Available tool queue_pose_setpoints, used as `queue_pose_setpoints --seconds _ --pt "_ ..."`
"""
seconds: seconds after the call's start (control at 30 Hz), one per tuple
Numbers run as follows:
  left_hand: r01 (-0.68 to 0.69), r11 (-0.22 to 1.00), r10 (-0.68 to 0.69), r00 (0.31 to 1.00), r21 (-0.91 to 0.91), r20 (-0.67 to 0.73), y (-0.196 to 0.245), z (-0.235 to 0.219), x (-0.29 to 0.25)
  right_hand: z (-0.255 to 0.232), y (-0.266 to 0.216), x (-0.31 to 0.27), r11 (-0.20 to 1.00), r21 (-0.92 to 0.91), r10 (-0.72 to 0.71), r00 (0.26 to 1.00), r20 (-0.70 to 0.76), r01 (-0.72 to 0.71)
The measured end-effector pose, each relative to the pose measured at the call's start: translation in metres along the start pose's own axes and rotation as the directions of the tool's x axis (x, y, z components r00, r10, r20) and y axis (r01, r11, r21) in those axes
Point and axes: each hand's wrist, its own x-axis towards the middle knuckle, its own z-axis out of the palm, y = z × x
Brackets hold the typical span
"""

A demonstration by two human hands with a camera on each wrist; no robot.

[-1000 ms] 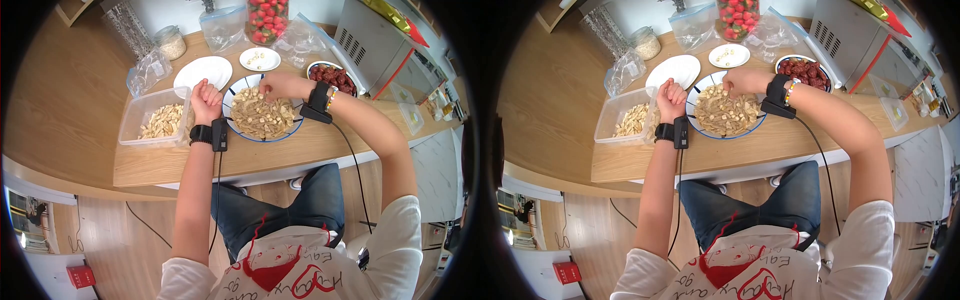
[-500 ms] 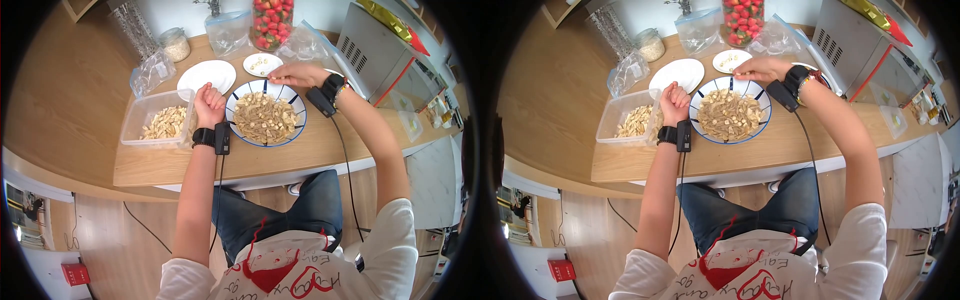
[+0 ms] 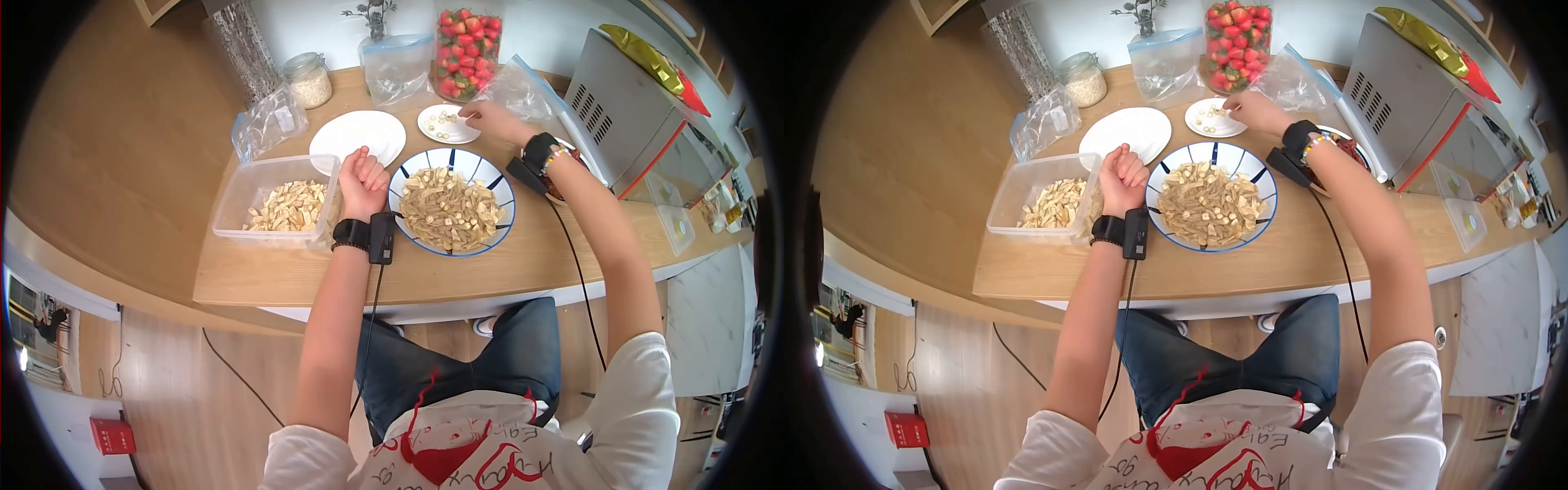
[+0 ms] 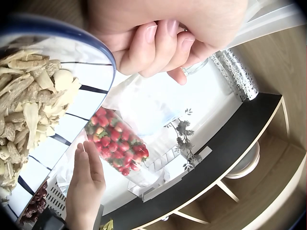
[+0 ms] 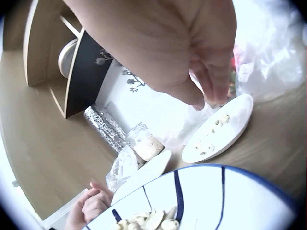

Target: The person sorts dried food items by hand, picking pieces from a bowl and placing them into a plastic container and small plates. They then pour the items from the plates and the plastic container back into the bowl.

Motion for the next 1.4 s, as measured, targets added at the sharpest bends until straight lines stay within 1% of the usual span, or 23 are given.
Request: queue_pose_setpoints --seconds 0.07,0.1,0.2,0.23,0.33,0.37,0.53,0.67,0.77,0.87,0.97,1.07,1.17,1.23,1.27,1.3,1.37,1.4 --pt "-0.004 1.000 0.003 1.000 0.006 0.006 -0.001 0.000 0.000 -0.009 -0.024 -0.015 0.994 0.105 -0.008 0.998 0.055 0.002" --pt "-0.005 1.000 0.005 1.000 -0.002 -0.007 -0.001 0.004 -0.002 -0.012 -0.039 -0.025 0.996 0.082 -0.046 0.991 0.126 0.036" --pt "-0.005 1.000 0.005 1.000 -0.006 0.011 0.000 0.003 -0.002 0.001 -0.062 -0.046 0.970 0.023 -0.240 0.928 0.284 0.244" --pt "-0.003 1.000 0.003 1.000 -0.005 0.009 0.000 0.003 -0.002 0.004 -0.072 -0.055 0.973 0.052 -0.230 0.911 0.343 0.226" --pt "-0.005 1.000 0.005 1.000 -0.005 0.003 0.000 0.003 -0.002 0.019 -0.080 -0.062 0.955 -0.111 -0.211 0.895 0.392 0.273" --pt "-0.005 1.000 0.005 1.000 -0.006 0.002 0.000 0.003 -0.002 0.025 -0.079 -0.061 0.952 -0.084 -0.247 0.898 0.365 0.296" --pt "0.001 1.000 -0.001 1.000 -0.018 -0.017 0.000 0.004 -0.004 0.034 -0.077 -0.062 0.948 -0.063 -0.277 0.903 0.327 0.313" --pt "0.004 1.000 -0.004 1.000 -0.023 0.020 0.000 0.001 -0.002 0.035 -0.074 -0.062 0.946 0.001 -0.311 0.909 0.277 0.323" --pt "0.002 1.000 -0.002 1.000 -0.020 0.016 0.000 0.000 -0.004 0.033 -0.069 -0.061 0.949 0.060 -0.313 0.904 0.291 0.310" --pt "0.007 1.000 -0.006 1.000 -0.023 0.017 0.000 0.000 -0.002 0.029 -0.066 -0.061 0.961 0.171 -0.262 0.914 0.309 0.217" --pt "0.003 1.000 -0.003 1.000 -0.019 0.014 0.000 0.001 -0.002 0.022 -0.069 -0.065 0.965 0.169 -0.248 0.913 0.322 0.203" --pt "0.004 1.000 -0.004 1.000 -0.021 0.021 0.001 0.000 -0.002 0.021 -0.065 -0.064 0.968 0.196 -0.222 0.891 0.397 0.154" --pt "0.011 1.000 -0.011 1.000 -0.012 0.019 0.001 -0.003 -0.001 0.016 -0.065 -0.066 0.940 0.329 -0.218 0.903 0.371 0.091" --pt "0.007 1.000 -0.007 1.000 -0.002 0.021 0.000 -0.002 -0.001 0.007 -0.068 -0.064 0.918 0.392 -0.116 0.898 0.424 -0.067" --pt "0.002 1.000 -0.002 1.000 -0.002 0.019 0.000 0.000 -0.002 0.004 -0.068 -0.062 0.897 0.418 -0.067 0.889 0.453 -0.146" --pt "-0.004 1.000 0.004 1.000 -0.003 0.016 0.000 0.001 -0.003 0.002 -0.067 -0.060 0.845 0.497 -0.058 0.891 0.450 -0.196" --pt "-0.007 1.000 0.007 1.000 -0.006 0.014 -0.001 0.002 -0.004 0.000 -0.066 -0.059 0.714 0.639 -0.039 0.894 0.446 -0.288" --pt "-0.005 1.000 0.005 1.000 -0.008 0.013 -0.001 0.001 -0.003 0.000 -0.066 -0.059 0.626 0.697 -0.034 0.881 0.472 -0.349"
